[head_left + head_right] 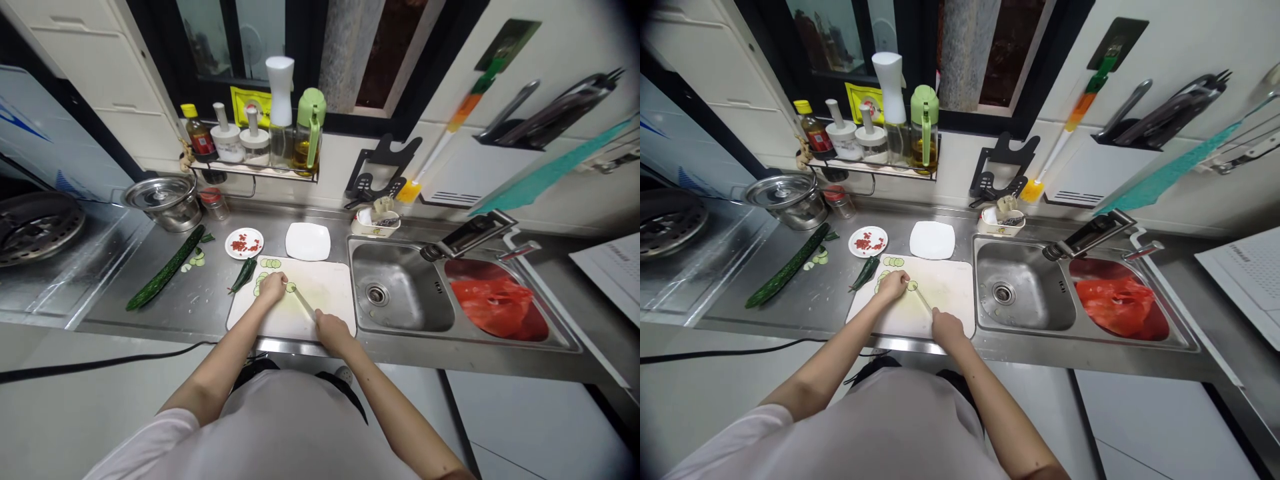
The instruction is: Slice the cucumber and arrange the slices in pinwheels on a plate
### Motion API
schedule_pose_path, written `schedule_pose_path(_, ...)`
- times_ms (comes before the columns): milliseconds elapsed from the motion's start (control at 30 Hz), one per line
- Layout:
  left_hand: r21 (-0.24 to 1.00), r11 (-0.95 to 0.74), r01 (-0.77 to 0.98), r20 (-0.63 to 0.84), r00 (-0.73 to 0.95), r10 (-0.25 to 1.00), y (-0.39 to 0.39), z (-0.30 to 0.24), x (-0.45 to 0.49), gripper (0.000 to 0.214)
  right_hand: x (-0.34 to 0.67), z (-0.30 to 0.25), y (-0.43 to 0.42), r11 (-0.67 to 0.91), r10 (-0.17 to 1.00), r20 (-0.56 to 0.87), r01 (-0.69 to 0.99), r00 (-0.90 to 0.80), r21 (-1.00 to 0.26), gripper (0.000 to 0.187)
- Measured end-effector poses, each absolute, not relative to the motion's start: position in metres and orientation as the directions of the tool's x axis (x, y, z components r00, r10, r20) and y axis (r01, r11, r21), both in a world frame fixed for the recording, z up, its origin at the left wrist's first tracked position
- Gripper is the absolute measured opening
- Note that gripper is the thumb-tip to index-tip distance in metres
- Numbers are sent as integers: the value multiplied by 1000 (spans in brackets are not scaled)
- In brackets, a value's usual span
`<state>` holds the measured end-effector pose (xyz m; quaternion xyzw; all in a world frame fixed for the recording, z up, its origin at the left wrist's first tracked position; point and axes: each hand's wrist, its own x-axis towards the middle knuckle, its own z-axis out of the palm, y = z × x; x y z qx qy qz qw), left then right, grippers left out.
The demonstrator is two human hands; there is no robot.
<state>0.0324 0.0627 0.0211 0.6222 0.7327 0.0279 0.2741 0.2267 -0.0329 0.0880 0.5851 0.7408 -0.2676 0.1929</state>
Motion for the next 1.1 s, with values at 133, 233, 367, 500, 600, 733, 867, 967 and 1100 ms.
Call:
schedule_pose_path(133,388,226,894,-368,-75,927,63,22,33,23,223,87,-26,185,756,-606,968,-249,-167,32)
schedule_pose_path(233,392,235,889,-374,-79,924,63,23,33,22,220,87,-22,187,756,-606,969,-248,-163,34)
schedule_pose_path(367,390,243,888,-383,-83,920,63,24,33,23,217,87,-19,188,759,-602,968,-249,-164,35)
schedule_pose_path(500,393,239,888,-385,-77,920,63,25,32,23,216,87,-19,197,760,-596,966,-258,-168,36)
schedule_pose_path(600,390,240,889,-388,-78,919,63,26,32,23,216,86,-19,196,762,-592,965,-262,-175,37)
schedule_pose_path(733,383,242,891,-380,-87,921,62,26,34,22,216,87,-21,185,765,-592,967,-254,-176,36)
schedule_pose_path(867,363,214,907,-347,-81,934,57,25,39,21,220,86,-27,161,761,-606,972,-232,-170,33)
schedule_pose_path(967,349,202,915,-334,-80,939,52,25,44,21,225,85,-34,163,766,-600,972,-233,-170,31)
schedule_pose_path(1100,367,229,902,-344,-97,934,50,25,47,22,228,85,-39,154,768,-598,972,-231,-177,29)
